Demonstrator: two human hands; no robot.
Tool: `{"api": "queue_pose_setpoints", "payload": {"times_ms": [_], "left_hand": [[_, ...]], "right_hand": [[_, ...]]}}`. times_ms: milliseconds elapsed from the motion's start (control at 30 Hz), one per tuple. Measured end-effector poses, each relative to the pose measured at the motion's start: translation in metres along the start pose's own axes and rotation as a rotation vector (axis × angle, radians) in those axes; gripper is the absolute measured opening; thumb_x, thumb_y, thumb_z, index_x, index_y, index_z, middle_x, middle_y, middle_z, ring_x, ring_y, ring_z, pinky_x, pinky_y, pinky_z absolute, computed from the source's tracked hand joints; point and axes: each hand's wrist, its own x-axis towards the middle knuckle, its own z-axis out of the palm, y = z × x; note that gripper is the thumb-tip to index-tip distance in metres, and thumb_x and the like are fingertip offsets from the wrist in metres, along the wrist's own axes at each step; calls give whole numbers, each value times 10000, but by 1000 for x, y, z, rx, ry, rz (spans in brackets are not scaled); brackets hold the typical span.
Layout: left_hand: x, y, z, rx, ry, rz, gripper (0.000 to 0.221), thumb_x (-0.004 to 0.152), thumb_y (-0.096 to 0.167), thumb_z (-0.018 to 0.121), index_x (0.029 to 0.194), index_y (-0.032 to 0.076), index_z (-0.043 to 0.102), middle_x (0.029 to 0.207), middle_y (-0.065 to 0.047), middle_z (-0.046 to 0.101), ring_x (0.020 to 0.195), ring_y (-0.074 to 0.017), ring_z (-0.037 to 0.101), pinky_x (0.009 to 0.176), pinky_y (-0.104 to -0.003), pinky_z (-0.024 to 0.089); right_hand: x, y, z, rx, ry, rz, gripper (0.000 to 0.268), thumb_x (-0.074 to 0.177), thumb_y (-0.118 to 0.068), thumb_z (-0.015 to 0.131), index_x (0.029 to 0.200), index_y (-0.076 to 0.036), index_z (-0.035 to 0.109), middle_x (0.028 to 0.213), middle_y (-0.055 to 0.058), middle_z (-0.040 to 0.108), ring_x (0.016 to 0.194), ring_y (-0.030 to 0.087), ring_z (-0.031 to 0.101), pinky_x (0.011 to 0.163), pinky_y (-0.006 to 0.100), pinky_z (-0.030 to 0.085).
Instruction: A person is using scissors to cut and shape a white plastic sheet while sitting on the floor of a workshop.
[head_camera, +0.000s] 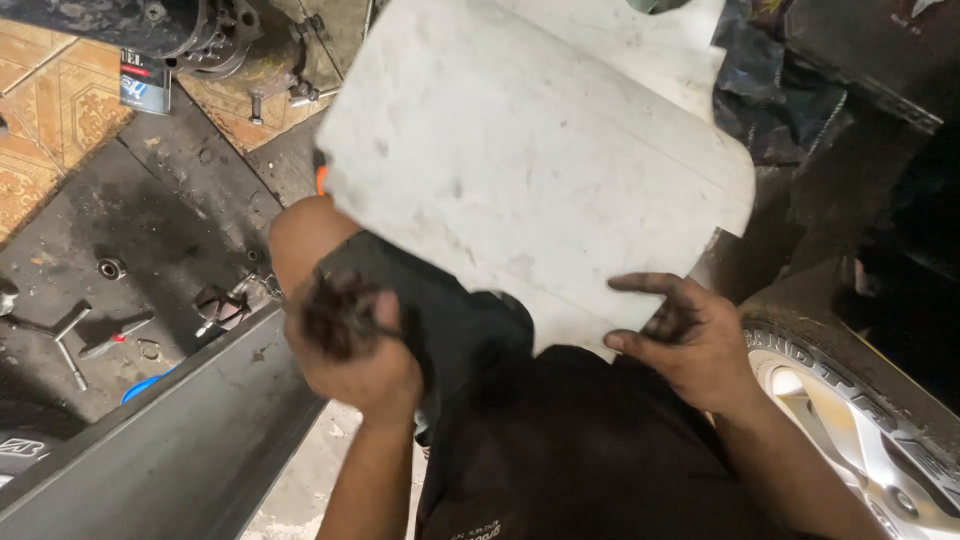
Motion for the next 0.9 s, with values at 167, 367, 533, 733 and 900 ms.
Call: {"api": "queue_pose_setpoints", "payload": {"times_ms": [167, 367, 533, 733, 900], "left_hand": [[-82, 8, -1, -200, 108, -200, 650, 430, -105, 979, 1001, -35, 676, 739, -232, 676, 737, -345, 754, 698, -398, 621], [-68, 21, 20, -314, -384, -307, 822, 715, -53, 892, 1406, -36, 447, 972, -252, 703, 896, -311, 760, 792, -425, 697], [-67, 14, 36, -281, -387, -267, 798, 754, -67, 855, 1434, -45, 438, 978, -241, 683, 888, -270, 717, 771, -447, 698], [-71, 1, 43, -313, -417, -159, 790, 743, -110, 842, 1424, -80, 443, 1020, -257, 623, 924, -315, 692, 732, -427, 706], [-68, -6, 47, -193, -353, 165, 702, 730, -136, 824, 1354, -102, 505, 994, -243, 623, 875, -340, 716, 622, -402, 720]], "right_hand": [[15, -6, 31, 95, -38, -128, 567, 669, 125, 852, 1212, 105, 690, 674, 32, 389, 517, 78, 591, 464, 254, 564], [20, -20, 47, -30, -35, -151, 602, 692, 101, 850, 1263, 87, 662, 518, -1, 384, 420, 77, 533, 401, 200, 479], [24, -22, 40, 39, -42, -93, 599, 713, 115, 823, 1282, 70, 643, 442, 6, 416, 397, 36, 502, 375, 176, 401], [25, -22, 39, 115, -25, -48, 599, 703, 105, 828, 1272, 49, 651, 455, 27, 491, 421, 39, 535, 378, 194, 432], [26, -18, 41, 133, -40, 8, 617, 703, 99, 831, 1284, 48, 629, 469, 62, 540, 412, 59, 571, 387, 183, 465]]}}
